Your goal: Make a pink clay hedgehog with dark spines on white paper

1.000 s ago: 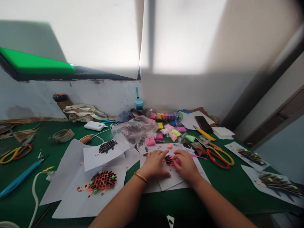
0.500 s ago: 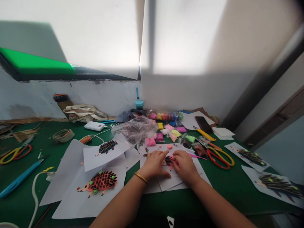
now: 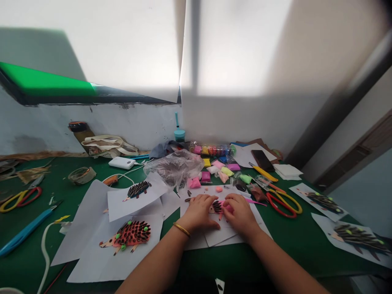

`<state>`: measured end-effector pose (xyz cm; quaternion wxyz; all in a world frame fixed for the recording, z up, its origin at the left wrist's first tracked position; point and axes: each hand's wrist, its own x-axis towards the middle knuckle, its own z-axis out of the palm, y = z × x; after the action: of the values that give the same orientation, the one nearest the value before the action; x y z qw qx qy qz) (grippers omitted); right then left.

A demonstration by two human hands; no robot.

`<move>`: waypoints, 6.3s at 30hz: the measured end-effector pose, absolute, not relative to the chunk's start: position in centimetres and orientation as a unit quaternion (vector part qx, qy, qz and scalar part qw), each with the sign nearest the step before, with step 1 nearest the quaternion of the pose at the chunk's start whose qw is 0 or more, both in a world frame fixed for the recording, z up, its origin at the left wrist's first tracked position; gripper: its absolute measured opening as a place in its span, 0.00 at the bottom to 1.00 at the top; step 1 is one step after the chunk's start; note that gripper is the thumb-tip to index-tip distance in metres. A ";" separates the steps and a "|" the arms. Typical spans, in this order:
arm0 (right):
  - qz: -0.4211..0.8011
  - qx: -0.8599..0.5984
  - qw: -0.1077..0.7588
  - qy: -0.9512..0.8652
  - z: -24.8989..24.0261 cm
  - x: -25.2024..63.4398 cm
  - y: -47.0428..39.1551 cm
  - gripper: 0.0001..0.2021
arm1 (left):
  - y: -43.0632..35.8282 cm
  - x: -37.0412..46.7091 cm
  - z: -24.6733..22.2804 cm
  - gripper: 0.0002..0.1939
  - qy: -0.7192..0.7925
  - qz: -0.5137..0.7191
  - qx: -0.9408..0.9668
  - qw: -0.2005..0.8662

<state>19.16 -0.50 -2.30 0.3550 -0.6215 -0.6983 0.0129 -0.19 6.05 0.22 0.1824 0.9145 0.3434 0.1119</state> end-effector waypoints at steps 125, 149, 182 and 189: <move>0.066 -0.598 0.384 -0.700 -1.8 19.7 -0.5 0.03 | 5.8 0.2 0.6 0.55 0.371 0.140 0.899 0.185; 0.058 -0.585 0.347 -0.731 -1.9 19.7 -0.4 0.03 | 5.7 0.1 0.5 0.54 0.373 0.132 0.899 0.186; 0.068 -0.589 0.343 -0.728 -1.9 20.0 -0.5 0.04 | 5.8 0.2 0.6 0.55 0.377 0.127 0.897 0.191; 0.069 -0.591 0.336 -0.730 -1.8 20.0 -0.5 0.04 | 5.8 0.1 0.5 0.54 0.377 0.131 0.897 0.192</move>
<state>19.96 -0.49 -1.85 0.3364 -0.5909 -0.7300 0.0687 0.13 5.78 0.53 0.1917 0.8967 0.3768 0.1310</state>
